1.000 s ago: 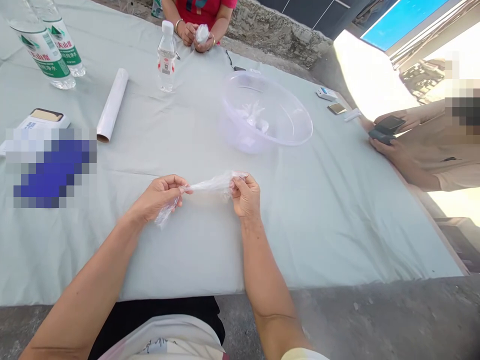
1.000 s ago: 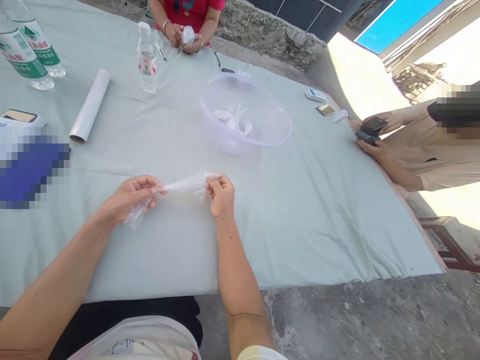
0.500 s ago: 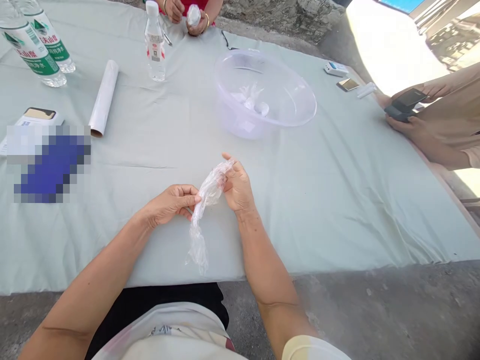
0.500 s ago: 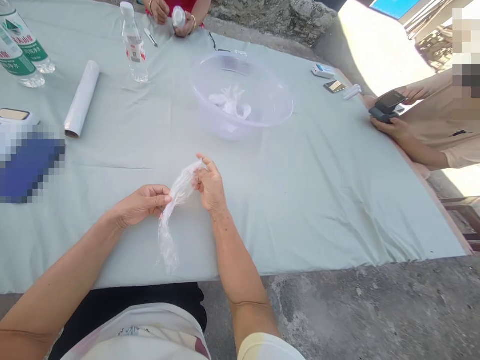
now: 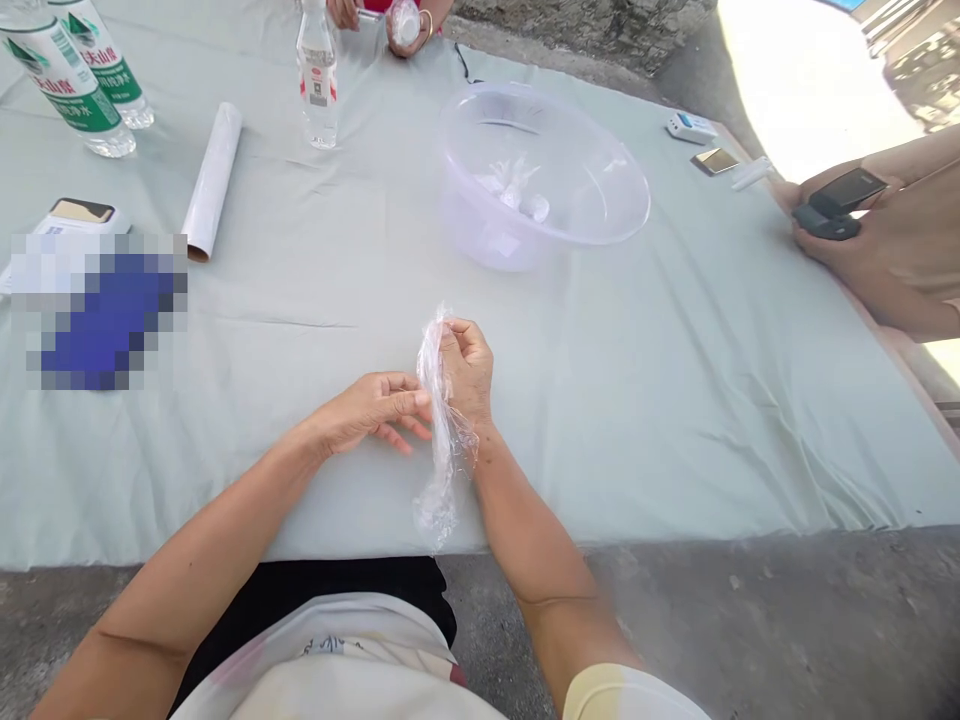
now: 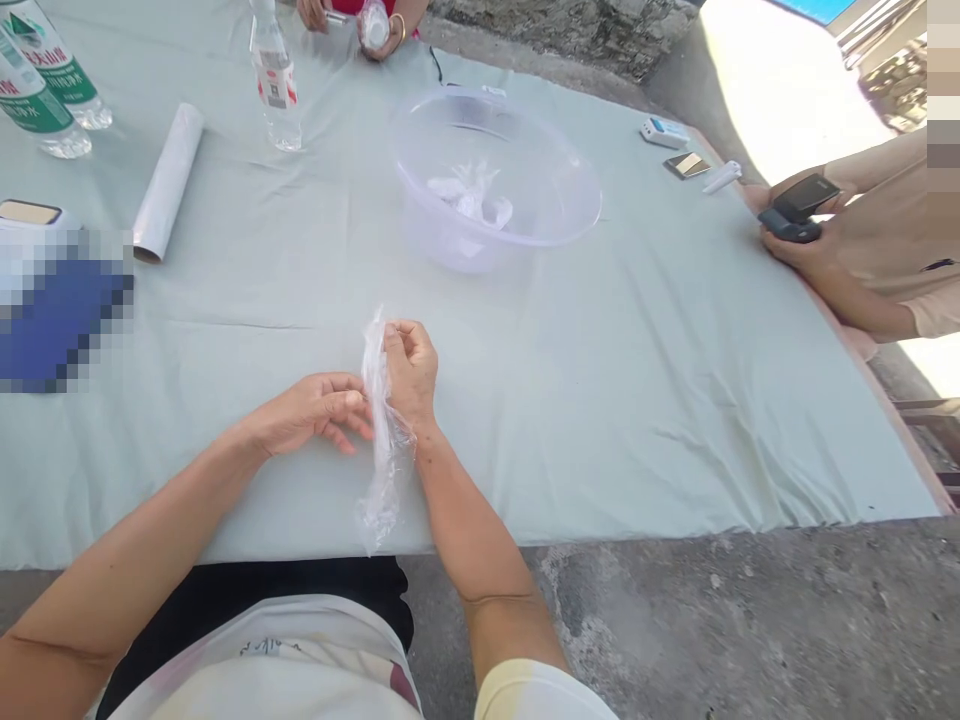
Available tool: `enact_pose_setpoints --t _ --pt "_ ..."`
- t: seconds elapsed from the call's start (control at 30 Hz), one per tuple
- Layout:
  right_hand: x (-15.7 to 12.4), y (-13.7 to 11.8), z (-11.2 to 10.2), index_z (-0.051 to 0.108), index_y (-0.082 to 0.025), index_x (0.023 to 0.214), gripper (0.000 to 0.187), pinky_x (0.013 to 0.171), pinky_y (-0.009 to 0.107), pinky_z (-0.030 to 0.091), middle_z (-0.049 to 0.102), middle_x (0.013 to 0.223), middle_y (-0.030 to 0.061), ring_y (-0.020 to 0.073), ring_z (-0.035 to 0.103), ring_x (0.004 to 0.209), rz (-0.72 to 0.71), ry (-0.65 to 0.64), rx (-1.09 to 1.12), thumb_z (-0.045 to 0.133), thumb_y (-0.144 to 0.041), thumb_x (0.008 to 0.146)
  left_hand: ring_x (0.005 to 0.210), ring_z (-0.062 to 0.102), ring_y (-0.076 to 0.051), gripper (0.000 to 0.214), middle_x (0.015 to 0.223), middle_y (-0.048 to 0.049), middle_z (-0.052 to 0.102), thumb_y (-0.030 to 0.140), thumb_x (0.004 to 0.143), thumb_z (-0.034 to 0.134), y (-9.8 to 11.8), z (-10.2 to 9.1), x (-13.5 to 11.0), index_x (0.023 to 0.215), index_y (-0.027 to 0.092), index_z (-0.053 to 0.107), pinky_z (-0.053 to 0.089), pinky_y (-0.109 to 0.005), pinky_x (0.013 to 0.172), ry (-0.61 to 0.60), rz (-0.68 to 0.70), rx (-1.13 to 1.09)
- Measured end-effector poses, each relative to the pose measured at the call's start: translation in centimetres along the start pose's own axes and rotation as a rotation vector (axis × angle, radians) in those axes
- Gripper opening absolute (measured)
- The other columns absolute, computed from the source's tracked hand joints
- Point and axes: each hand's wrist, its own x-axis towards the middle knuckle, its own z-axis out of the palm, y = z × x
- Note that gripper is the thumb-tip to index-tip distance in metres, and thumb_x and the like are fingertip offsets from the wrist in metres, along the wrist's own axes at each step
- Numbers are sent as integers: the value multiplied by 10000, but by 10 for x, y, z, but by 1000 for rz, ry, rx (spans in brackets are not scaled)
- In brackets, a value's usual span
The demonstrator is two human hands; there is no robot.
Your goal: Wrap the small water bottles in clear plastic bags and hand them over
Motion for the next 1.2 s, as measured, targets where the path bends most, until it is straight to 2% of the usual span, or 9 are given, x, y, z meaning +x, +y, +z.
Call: enact_pose_setpoints --t 0.13,0.23,0.33,0.43,0.5,0.57,0.73,0.9,1.2 --pt "7 4 -7 628 -242 921 221 540 217 416 561 761 -41 79 484 599 -107 -26 -78 669 -447 847 838 699 -204 379 886 -85 718 483 735 806 -3 16 2 847 145 675 592 -324 706 6 -3 4" --pt "19 1 -20 623 -254 1008 288 566 211 434 630 918 -21 70 541 638 -86 58 -53 692 -435 796 763 667 -158 311 872 -52 708 444 761 774 2 11 1 808 162 652 570 -287 653 195 90 -27" --pt "24 -5 -29 626 -233 933 373 549 210 422 654 938 9 80 568 652 -13 106 -76 632 -585 811 718 641 -135 246 882 -41 709 393 773 749 7 -1 0 812 174 643 540 -263 607 401 168 -29" --pt "15 -6 -25 667 -200 863 555 535 228 416 670 848 35 106 574 642 85 -156 -219 536 -738 826 700 635 -143 219 841 -31 699 358 753 745 8 -8 0 790 181 622 529 -267 581 504 197 -38" --pt "6 -4 -18 682 -195 858 517 576 237 442 665 808 21 117 585 673 69 -335 -298 604 -704 815 714 640 -154 227 802 -20 683 357 737 758 7 -9 1 780 183 619 527 -271 584 515 212 -39" --pt "0 0 -10 654 -199 814 400 610 238 459 635 747 -12 110 571 667 -10 -394 -308 675 -598 819 741 655 -165 238 773 -11 672 352 721 777 6 -8 2 788 181 626 532 -278 616 493 222 -49" --pt "3 5 -7 509 -228 813 355 507 227 459 615 699 -50 82 533 511 8 -199 -122 598 -567 867 817 699 -177 236 796 3 676 275 692 782 6 -11 4 757 181 576 557 -320 769 490 259 -236" --pt "8 -3 -12 480 -238 835 270 384 187 288 443 529 -116 53 320 378 41 -55 -125 548 -486 917 609 652 -125 207 732 16 657 227 672 765 10 -17 3 742 175 578 487 -248 571 517 204 -313" --pt "19 -5 -25 541 -221 797 208 433 208 290 412 552 -86 72 324 449 49 32 -290 570 -404 892 519 618 -118 96 667 17 628 161 747 687 19 -25 -4 795 166 604 484 -242 518 665 162 -145"
